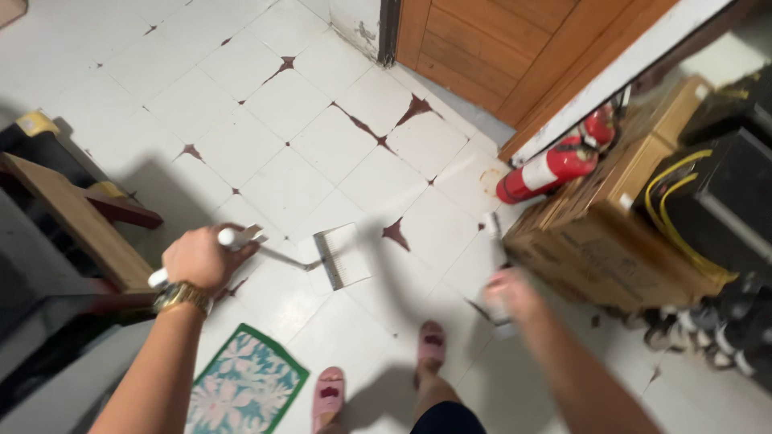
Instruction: The person uses a squeegee and a dustpan to sweep debris from a tiled floor, including cleaning under a small rug.
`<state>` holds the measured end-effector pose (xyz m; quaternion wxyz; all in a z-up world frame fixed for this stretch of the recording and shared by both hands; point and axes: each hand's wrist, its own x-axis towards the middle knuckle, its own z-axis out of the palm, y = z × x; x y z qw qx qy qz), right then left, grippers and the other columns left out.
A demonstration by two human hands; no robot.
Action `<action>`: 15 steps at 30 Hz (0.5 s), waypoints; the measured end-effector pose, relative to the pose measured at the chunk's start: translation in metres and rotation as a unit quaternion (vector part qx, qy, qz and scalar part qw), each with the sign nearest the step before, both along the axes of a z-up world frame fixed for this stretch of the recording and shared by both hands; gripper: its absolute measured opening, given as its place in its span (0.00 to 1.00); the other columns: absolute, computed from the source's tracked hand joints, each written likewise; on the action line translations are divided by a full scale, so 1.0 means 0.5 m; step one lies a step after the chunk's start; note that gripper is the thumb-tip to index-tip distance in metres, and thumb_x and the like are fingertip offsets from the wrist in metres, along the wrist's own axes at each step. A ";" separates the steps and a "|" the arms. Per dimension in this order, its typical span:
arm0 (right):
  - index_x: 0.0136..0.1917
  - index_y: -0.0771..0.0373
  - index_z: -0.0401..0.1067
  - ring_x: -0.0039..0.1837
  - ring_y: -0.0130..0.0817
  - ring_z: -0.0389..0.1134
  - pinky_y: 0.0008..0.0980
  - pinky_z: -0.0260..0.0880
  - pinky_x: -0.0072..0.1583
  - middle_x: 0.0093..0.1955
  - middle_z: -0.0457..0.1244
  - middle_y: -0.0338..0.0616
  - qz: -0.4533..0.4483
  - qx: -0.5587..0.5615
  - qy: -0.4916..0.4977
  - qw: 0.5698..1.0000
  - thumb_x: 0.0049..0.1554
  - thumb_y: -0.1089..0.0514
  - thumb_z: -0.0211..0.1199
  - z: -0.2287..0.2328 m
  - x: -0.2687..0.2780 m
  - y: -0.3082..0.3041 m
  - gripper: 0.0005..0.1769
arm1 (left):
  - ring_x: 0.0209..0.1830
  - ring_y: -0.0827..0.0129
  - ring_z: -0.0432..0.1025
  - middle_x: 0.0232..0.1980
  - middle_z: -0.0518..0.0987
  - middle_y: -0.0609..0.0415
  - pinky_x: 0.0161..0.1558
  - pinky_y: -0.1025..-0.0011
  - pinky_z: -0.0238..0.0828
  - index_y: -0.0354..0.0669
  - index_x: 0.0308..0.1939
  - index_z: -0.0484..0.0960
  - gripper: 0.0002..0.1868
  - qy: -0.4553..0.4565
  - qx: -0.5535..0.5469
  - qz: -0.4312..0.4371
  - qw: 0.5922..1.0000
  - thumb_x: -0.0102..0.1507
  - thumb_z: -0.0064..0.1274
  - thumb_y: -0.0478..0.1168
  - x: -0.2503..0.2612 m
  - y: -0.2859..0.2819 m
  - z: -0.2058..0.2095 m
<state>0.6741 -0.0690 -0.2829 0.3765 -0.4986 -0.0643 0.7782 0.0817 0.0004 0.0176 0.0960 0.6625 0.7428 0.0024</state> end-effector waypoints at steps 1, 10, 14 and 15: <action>0.42 0.54 0.67 0.27 0.30 0.58 0.32 0.62 0.31 0.29 0.57 0.39 -0.005 -0.004 -0.034 0.999 0.60 0.55 0.54 -0.032 -0.046 -0.013 0.05 | 0.38 0.56 0.79 0.33 0.85 0.54 0.40 0.59 0.75 0.65 0.48 0.89 0.21 -0.006 0.007 0.015 1.000 0.56 0.62 0.64 0.015 -0.005 -0.009; 0.68 0.32 0.69 0.22 0.19 0.49 0.18 0.48 0.23 0.22 0.48 0.30 0.070 -0.271 0.141 0.950 0.55 0.66 0.51 -0.036 -0.188 -0.028 0.35 | 0.36 0.55 0.80 0.33 0.85 0.53 0.36 0.59 0.75 0.63 0.47 0.89 0.25 0.008 0.006 0.128 0.992 0.55 0.62 0.68 0.125 -0.020 -0.040; 0.60 0.24 0.69 0.21 0.16 0.48 0.17 0.50 0.23 0.21 0.48 0.26 0.026 -0.273 0.283 0.919 0.54 0.65 0.52 0.106 0.008 0.057 0.32 | 0.35 0.57 0.80 0.32 0.85 0.54 0.36 0.60 0.74 0.63 0.47 0.89 0.24 0.008 0.026 0.156 0.987 0.55 0.63 0.68 0.170 -0.018 -0.043; 0.62 0.27 0.70 0.22 0.15 0.48 0.15 0.50 0.22 0.23 0.50 0.28 0.006 -0.262 0.186 0.947 0.54 0.66 0.51 0.138 0.045 0.086 0.33 | 0.35 0.56 0.80 0.32 0.85 0.54 0.36 0.60 0.74 0.63 0.47 0.89 0.23 0.009 0.031 0.158 0.987 0.55 0.63 0.67 0.175 -0.022 -0.042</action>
